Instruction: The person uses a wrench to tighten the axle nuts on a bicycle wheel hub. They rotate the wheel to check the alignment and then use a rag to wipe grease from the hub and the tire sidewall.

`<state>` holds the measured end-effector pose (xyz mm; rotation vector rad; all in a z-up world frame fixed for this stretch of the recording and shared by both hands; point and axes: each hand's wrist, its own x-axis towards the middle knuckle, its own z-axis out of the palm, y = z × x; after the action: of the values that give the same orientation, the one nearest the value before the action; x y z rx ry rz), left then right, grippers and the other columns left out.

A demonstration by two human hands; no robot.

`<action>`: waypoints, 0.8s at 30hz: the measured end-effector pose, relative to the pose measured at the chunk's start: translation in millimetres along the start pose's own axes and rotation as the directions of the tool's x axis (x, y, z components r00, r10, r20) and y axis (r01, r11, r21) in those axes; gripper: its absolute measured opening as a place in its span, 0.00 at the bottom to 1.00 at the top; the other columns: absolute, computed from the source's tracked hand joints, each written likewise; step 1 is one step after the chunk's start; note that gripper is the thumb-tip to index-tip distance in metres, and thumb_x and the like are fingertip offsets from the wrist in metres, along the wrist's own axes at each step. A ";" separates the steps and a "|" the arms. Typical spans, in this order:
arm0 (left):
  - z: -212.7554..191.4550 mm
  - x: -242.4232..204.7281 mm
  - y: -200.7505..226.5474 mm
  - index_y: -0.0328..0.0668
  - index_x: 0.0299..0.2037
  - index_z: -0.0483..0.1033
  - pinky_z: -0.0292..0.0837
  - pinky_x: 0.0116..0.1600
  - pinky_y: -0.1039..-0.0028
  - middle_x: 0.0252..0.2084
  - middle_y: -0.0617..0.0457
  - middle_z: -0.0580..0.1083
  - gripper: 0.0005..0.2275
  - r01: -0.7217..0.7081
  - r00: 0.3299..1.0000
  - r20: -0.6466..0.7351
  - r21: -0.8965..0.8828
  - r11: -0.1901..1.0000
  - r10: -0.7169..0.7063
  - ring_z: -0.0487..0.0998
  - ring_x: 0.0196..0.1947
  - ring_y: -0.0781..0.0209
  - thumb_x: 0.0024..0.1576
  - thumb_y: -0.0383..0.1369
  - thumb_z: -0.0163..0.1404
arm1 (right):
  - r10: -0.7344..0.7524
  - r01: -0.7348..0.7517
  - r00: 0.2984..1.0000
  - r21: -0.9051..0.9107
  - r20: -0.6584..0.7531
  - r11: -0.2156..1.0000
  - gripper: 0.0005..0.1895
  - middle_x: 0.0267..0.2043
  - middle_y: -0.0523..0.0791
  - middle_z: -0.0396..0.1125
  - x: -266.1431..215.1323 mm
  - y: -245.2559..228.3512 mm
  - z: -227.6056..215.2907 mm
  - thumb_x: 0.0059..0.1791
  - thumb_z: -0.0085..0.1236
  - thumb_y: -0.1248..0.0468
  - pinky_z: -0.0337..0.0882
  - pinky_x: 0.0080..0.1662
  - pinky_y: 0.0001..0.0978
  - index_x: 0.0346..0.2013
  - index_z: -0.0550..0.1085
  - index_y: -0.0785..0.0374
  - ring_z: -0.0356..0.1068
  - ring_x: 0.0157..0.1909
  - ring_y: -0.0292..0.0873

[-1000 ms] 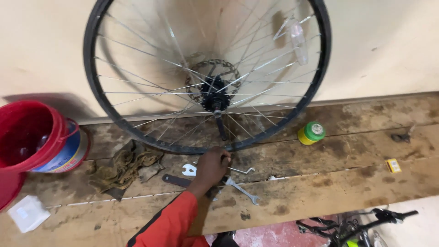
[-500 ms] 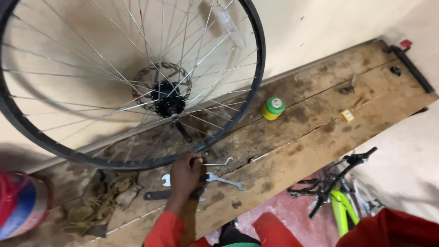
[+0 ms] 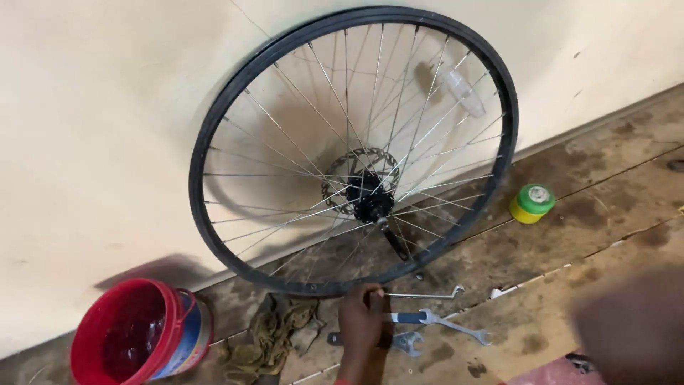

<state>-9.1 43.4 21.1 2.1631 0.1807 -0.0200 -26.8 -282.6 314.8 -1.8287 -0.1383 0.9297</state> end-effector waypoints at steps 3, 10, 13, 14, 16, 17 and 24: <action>-0.3 0.4 1.5 0.44 0.36 0.81 0.73 0.40 0.71 0.35 0.54 0.79 0.08 -0.125 0.990 -0.070 -0.005 0.992 0.125 0.79 0.33 0.58 0.51 0.35 0.52 | 0.046 -0.047 0.994 0.004 0.097 0.999 0.14 0.20 0.55 0.77 85.6 2.6 25.1 0.49 0.53 0.65 0.74 0.22 0.34 0.32 0.81 0.76 0.71 0.16 0.46; 35.5 -0.4 23.3 0.43 0.37 0.79 0.71 0.41 0.65 0.38 0.49 0.75 0.07 -0.303 0.953 0.024 0.116 0.946 0.303 0.75 0.36 0.51 0.49 0.31 0.54 | 0.113 -0.433 0.796 -0.427 -0.595 0.794 0.14 0.36 0.50 0.73 254.9 180.2 62.4 0.40 0.49 0.53 0.69 0.40 0.46 0.30 0.76 0.57 0.70 0.36 0.57; 46.4 4.8 36.2 0.42 0.37 0.79 0.70 0.40 0.63 0.38 0.48 0.73 0.07 -0.253 0.967 0.079 0.199 0.947 0.241 0.74 0.35 0.49 0.49 0.30 0.55 | 0.164 -0.484 0.764 -0.386 -0.624 0.785 0.17 0.44 0.48 0.73 265.6 178.8 84.6 0.43 0.48 0.48 0.72 0.45 0.50 0.39 0.78 0.50 0.72 0.46 0.57; 49.5 5.0 30.6 0.42 0.37 0.79 0.70 0.40 0.63 0.38 0.48 0.73 0.07 -0.253 0.967 0.097 0.206 0.945 0.237 0.74 0.35 0.49 0.49 0.30 0.55 | 0.180 -0.489 0.762 -0.371 -0.622 0.790 0.17 0.44 0.48 0.73 266.3 173.3 94.0 0.43 0.48 0.48 0.72 0.45 0.50 0.39 0.78 0.50 0.72 0.46 0.57; 60.7 9.8 26.3 0.45 0.33 0.81 0.69 0.36 0.60 0.33 0.46 0.73 0.07 -0.213 0.977 0.047 0.296 0.931 0.209 0.74 0.32 0.47 0.49 0.35 0.55 | 0.209 -0.508 0.714 -0.289 -0.668 0.811 0.19 0.44 0.48 0.73 265.2 159.2 102.2 0.42 0.51 0.46 0.72 0.44 0.49 0.42 0.78 0.45 0.72 0.45 0.57; 62.1 10.2 26.2 0.45 0.33 0.81 0.69 0.36 0.60 0.33 0.46 0.73 0.07 -0.221 0.975 0.055 0.297 0.929 0.214 0.74 0.32 0.47 0.49 0.35 0.55 | 0.213 -0.510 0.709 -0.280 -0.672 0.813 0.19 0.44 0.48 0.73 271.9 168.9 104.9 0.42 0.51 0.46 0.72 0.44 0.49 0.42 0.78 0.45 0.72 0.45 0.57; 65.8 20.3 24.5 0.45 0.30 0.79 0.69 0.32 0.57 0.28 0.45 0.75 0.06 -0.193 0.981 0.087 0.412 0.891 0.173 0.74 0.27 0.44 0.50 0.35 0.53 | -0.009 -0.423 0.653 -0.374 -0.757 0.825 0.17 0.30 0.48 0.73 286.9 185.5 114.8 0.41 0.55 0.46 0.71 0.38 0.48 0.30 0.77 0.56 0.72 0.33 0.56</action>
<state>18.0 -21.9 2.4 2.5995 -0.0656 -0.0024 39.7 -142.8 -10.6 -2.6619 0.3938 0.2166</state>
